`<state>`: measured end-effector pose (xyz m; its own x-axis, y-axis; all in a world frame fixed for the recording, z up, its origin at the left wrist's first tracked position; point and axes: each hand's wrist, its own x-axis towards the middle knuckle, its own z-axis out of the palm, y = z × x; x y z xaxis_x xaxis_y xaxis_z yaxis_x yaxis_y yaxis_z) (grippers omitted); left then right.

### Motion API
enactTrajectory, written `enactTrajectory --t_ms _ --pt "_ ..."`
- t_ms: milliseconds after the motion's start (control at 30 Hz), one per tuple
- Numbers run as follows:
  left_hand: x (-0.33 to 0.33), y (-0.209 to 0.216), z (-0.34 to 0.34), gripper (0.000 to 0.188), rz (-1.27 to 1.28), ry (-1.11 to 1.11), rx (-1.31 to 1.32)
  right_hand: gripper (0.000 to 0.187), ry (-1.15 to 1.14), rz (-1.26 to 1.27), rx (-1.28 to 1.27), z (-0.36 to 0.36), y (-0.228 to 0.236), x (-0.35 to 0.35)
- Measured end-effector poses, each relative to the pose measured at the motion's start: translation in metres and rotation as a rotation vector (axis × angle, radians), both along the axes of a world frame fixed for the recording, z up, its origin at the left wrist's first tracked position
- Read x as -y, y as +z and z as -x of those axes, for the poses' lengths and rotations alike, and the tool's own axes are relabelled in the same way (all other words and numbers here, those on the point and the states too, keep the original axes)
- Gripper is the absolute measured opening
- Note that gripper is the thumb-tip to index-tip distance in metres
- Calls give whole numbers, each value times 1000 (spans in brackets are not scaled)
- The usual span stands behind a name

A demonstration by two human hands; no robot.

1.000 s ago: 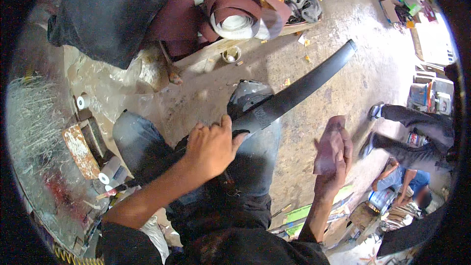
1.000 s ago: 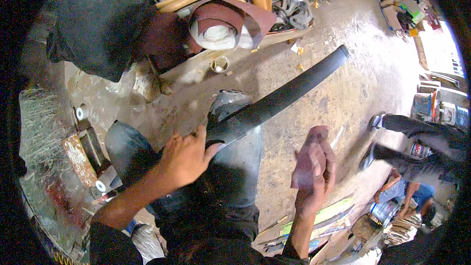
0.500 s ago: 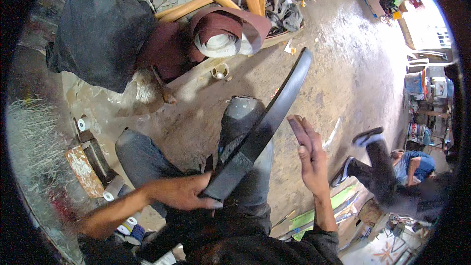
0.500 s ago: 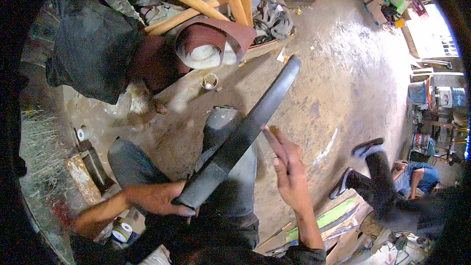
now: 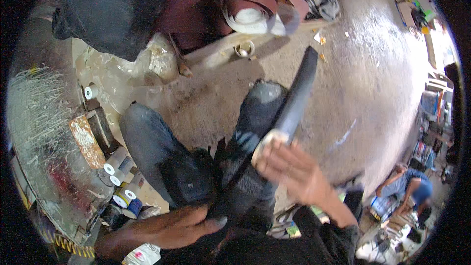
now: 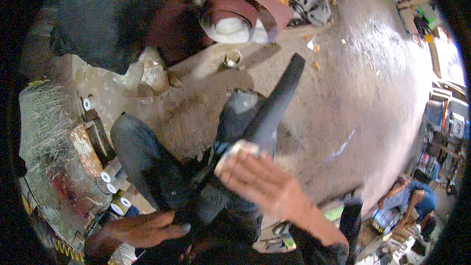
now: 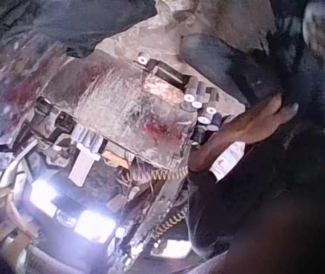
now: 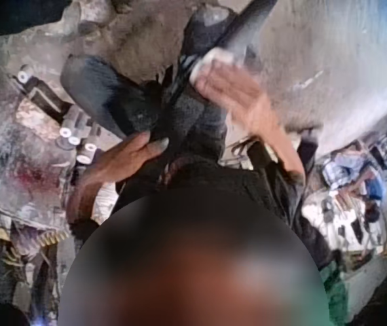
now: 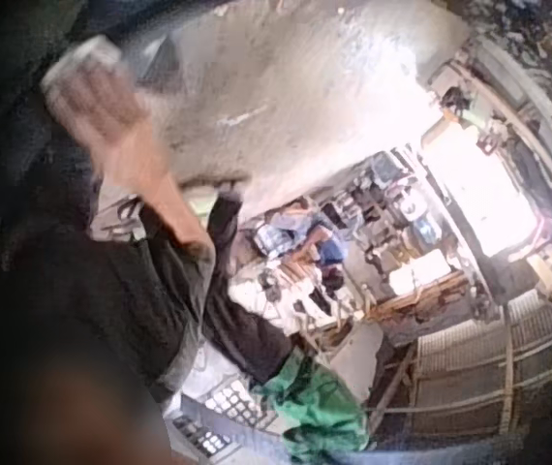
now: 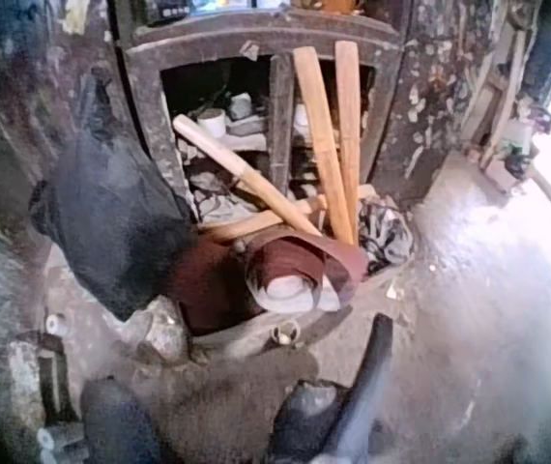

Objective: The person sits on the floor and sands a long, dark, curved wooden object using a sanding block. They repeatedly rub the surface along the length of the object, rotating it to reach different sides.

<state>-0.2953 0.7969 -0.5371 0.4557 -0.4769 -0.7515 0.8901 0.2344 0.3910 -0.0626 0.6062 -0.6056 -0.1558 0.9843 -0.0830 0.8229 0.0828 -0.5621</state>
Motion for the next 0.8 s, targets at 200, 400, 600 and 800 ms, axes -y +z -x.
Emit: enactTrajectory --t_ms 200,400,600,800 --pt "-3 11 -3 61 -164 39 75 50 56 -61 -110 -4 12 -29" --pt "9 11 12 54 -106 120 31 35 49 36 -56 -18 9 -29" --pt "22 0 17 56 -83 250 154 33 5 72 5 -23 5 -25" --pt "25 3 15 52 -165 114 237 36 157 82 -94 -26 13 -29"
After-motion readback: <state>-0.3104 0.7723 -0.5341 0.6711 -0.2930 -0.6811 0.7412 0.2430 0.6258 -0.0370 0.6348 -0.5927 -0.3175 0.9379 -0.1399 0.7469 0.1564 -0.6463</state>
